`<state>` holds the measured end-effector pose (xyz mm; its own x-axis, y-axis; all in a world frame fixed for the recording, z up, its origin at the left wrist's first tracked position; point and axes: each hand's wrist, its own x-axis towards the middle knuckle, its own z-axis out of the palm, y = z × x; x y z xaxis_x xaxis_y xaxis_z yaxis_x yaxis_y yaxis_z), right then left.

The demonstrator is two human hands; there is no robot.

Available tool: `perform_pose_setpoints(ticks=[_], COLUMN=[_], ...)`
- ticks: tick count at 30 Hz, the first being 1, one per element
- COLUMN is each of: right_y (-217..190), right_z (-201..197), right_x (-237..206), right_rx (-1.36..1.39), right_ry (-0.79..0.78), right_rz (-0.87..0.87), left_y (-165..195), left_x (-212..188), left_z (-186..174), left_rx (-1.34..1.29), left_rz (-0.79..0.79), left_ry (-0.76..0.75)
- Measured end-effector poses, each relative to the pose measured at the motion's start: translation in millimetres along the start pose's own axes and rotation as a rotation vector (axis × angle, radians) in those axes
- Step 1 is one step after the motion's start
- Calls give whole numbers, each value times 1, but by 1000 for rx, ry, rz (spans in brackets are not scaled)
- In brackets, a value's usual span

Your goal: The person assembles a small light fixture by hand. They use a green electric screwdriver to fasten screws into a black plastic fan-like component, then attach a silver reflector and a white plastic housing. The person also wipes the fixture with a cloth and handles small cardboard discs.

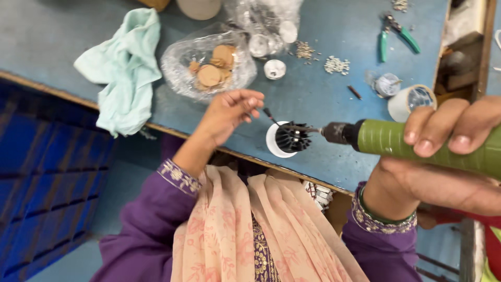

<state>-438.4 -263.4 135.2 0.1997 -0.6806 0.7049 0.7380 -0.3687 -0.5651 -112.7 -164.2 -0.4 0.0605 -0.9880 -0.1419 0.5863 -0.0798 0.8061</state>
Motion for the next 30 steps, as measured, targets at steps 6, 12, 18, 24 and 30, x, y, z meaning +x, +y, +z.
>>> perform_pose_setpoints(ticks=[6, 12, 18, 24, 30], right_y=[30, 36, 34, 32, 35], right_z=[47, 59, 58, 56, 57], right_x=[11, 12, 9, 8, 8], right_rx=[27, 20, 6, -35, -35], right_ry=[-65, -67, -60, -78, -81], right_rz=[11, 40, 52, 67, 58], left_y=[-27, -26, -25, -25, -29], left_x=[-32, -39, -40, -43, -41], left_z=[-5, -11, -12, -10, -9], left_rx=[-38, -73, -86, -71, -7], left_rz=[-25, -19, -20, -20, -14], left_ry=[6, -27, -34, -44, -41])
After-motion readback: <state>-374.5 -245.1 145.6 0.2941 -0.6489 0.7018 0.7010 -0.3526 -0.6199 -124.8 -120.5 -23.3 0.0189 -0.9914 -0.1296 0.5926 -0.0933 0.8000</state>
